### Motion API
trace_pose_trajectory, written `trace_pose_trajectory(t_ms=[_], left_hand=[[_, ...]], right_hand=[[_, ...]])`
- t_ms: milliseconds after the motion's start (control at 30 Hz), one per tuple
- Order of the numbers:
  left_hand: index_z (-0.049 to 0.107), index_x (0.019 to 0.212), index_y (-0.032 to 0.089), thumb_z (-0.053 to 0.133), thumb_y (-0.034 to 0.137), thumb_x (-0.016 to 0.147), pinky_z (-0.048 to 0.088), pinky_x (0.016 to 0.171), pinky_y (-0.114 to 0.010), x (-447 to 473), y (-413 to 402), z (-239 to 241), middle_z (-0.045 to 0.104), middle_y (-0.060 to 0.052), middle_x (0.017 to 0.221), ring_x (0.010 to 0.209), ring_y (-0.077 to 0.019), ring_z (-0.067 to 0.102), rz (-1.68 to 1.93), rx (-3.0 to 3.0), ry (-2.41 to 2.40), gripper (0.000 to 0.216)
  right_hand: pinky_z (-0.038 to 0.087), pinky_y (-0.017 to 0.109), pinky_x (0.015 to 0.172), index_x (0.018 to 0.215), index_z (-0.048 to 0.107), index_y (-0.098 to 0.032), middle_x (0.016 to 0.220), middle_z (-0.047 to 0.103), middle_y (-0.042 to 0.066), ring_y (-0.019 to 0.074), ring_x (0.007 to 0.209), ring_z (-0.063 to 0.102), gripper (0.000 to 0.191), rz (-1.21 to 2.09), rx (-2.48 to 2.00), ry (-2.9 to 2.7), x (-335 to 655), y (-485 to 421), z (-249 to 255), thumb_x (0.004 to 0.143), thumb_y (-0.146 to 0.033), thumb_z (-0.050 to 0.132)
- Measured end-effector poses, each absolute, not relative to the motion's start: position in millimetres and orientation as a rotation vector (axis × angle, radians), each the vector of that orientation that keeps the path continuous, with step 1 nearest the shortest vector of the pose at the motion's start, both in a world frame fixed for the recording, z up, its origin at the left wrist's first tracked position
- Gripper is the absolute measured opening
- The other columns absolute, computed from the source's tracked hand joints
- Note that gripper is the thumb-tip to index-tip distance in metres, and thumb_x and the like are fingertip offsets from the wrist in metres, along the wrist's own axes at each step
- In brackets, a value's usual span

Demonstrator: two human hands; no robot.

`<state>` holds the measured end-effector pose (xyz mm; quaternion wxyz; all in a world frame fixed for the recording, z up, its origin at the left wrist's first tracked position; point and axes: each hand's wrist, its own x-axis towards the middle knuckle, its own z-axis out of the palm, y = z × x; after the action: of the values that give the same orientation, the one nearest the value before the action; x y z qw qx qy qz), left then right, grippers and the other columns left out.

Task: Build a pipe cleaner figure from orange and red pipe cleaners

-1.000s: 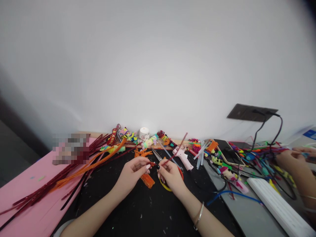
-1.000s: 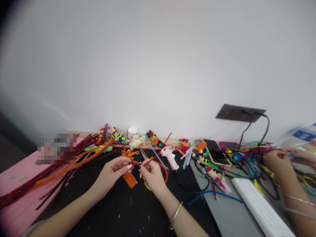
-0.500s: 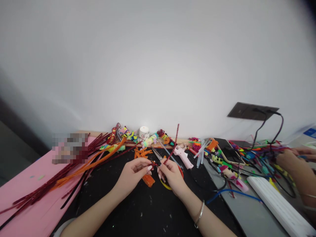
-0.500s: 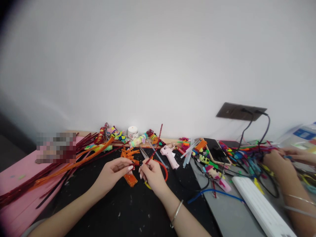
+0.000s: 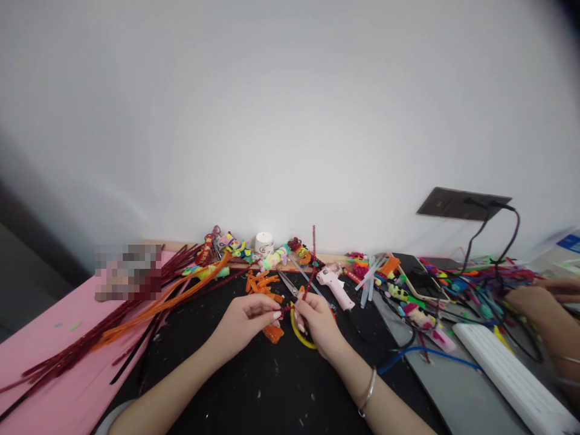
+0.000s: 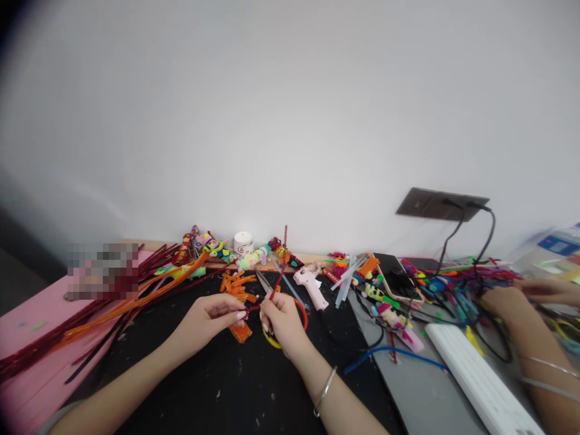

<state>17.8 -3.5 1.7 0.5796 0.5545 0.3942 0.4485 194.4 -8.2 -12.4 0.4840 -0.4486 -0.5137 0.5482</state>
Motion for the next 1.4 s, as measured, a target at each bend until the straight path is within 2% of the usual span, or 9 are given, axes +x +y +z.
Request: trace_pose_trajectory(t_ms=[333, 500, 600, 733, 800, 867, 1033, 1233, 1400], left_hand=[[0.08, 0.077, 0.025, 0.065, 0.02, 0.081, 0.049, 0.065, -0.026, 12.6, -6.4, 8.0, 0.077, -0.005, 0.073, 0.065, -0.0191, 0.068, 0.994, 1.934, 0.9, 0.016], [0.079, 0.074, 0.022, 0.073, 0.024, 0.075, 0.052, 0.062, -0.028, 15.9, -5.4, 2.9, 0.076, -0.005, 0.069, 0.064, -0.0214, 0.07, 1.044, 1.619, 0.96, 0.006], [0.076, 0.074, 0.018, 0.083, 0.027, 0.065, 0.057, 0.066, -0.031, 17.7, -3.4, 0.0, 0.076, -0.005, 0.068, 0.065, -0.0226, 0.072, 1.096, 1.239, 0.955, 0.014], [0.075, 0.078, 0.016, 0.089, 0.033, 0.057, 0.059, 0.069, -0.03, 16.8, -0.3, 0.0, 0.076, -0.004, 0.071, 0.066, -0.018, 0.072, 1.152, 0.949, 0.936, 0.031], [0.075, 0.079, 0.015, 0.091, 0.033, 0.055, 0.059, 0.07, -0.027, 15.8, 0.7, 0.5, 0.076, -0.003, 0.07, 0.066, -0.0159, 0.071, 1.171, 0.869, 0.92, 0.034], [0.075, 0.079, 0.015, 0.092, 0.032, 0.053, 0.059, 0.07, -0.026, 15.2, 1.1, 1.1, 0.076, -0.003, 0.07, 0.066, -0.0151, 0.071, 1.181, 0.815, 0.902, 0.036], [0.075, 0.079, 0.014, 0.093, 0.028, 0.054, 0.059, 0.07, -0.025, 14.7, 1.1, 1.2, 0.074, -0.002, 0.072, 0.068, -0.0142, 0.071, 1.2, 0.755, 0.863, 0.034], [0.075, 0.08, 0.015, 0.092, 0.026, 0.057, 0.059, 0.069, -0.021, 11.7, 2.7, -2.1, 0.073, -0.002, 0.072, 0.069, -0.0126, 0.071, 1.237, 0.722, 0.819, 0.031], [0.074, 0.082, 0.014, 0.092, 0.024, 0.056, 0.058, 0.066, -0.02, 10.7, 4.4, -0.7, 0.072, -0.002, 0.072, 0.066, -0.0114, 0.07, 1.252, 0.705, 0.812, 0.033]], right_hand=[[0.019, 0.021, 0.038, 0.049, 0.044, -0.022, 0.036, 0.039, -0.006, 0.0065, 0.033, 0.026, 0.039, 1.273, -1.193, -1.302, 195.7, -6.1, -14.1, 0.08, -0.041, 0.059], [0.024, 0.022, 0.039, 0.06, 0.05, -0.021, 0.042, 0.042, -0.006, 0.0092, 0.037, 0.032, 0.04, 1.168, -1.167, -1.408, 200.9, -5.9, -11.7, 0.089, -0.05, 0.05], [0.034, 0.025, 0.046, 0.07, 0.053, -0.021, 0.053, 0.049, -0.002, 0.0136, 0.046, 0.044, 0.035, 0.832, -1.262, -1.502, 210.1, -3.6, -7.8, 0.094, -0.042, 0.04], [0.047, 0.035, 0.074, 0.095, 0.059, -0.017, 0.088, 0.063, 0.009, 0.0229, 0.081, 0.059, 0.016, 0.106, -1.537, -1.676, 228.8, 5.2, -2.7, 0.087, -0.022, 0.045], [0.046, 0.041, 0.088, 0.11, 0.058, -0.013, 0.109, 0.06, 0.016, 0.0301, 0.106, 0.055, 0.029, -0.131, -1.758, -1.703, 238.5, 10.0, -1.6, 0.082, -0.016, 0.048], [0.047, 0.045, 0.086, 0.123, 0.053, -0.01, 0.119, 0.055, 0.021, 0.0358, 0.111, 0.053, 0.044, -0.251, -2.066, -1.638, 246.7, 13.7, -2.4, 0.08, -0.017, 0.053], [0.049, 0.044, 0.081, 0.119, 0.055, -0.005, 0.115, 0.055, 0.024, 0.0389, 0.109, 0.056, 0.042, -0.177, -2.4, -1.635, 258.9, 19.5, -8.4, 0.081, -0.024, 0.056], [0.048, 0.038, 0.082, 0.117, 0.055, -0.005, 0.106, 0.064, 0.021, 0.0334, 0.103, 0.063, 0.038, 0.053, -2.379, -1.664, 263.7, 22.8, -2.7, 0.082, -0.018, 0.054], [0.047, 0.036, 0.079, 0.121, 0.054, -0.006, 0.113, 0.064, 0.022, 0.0313, 0.102, 0.065, 0.04, 0.103, -2.334, -1.543, 264.1, 21.5, 3.3, 0.084, -0.021, 0.05]])
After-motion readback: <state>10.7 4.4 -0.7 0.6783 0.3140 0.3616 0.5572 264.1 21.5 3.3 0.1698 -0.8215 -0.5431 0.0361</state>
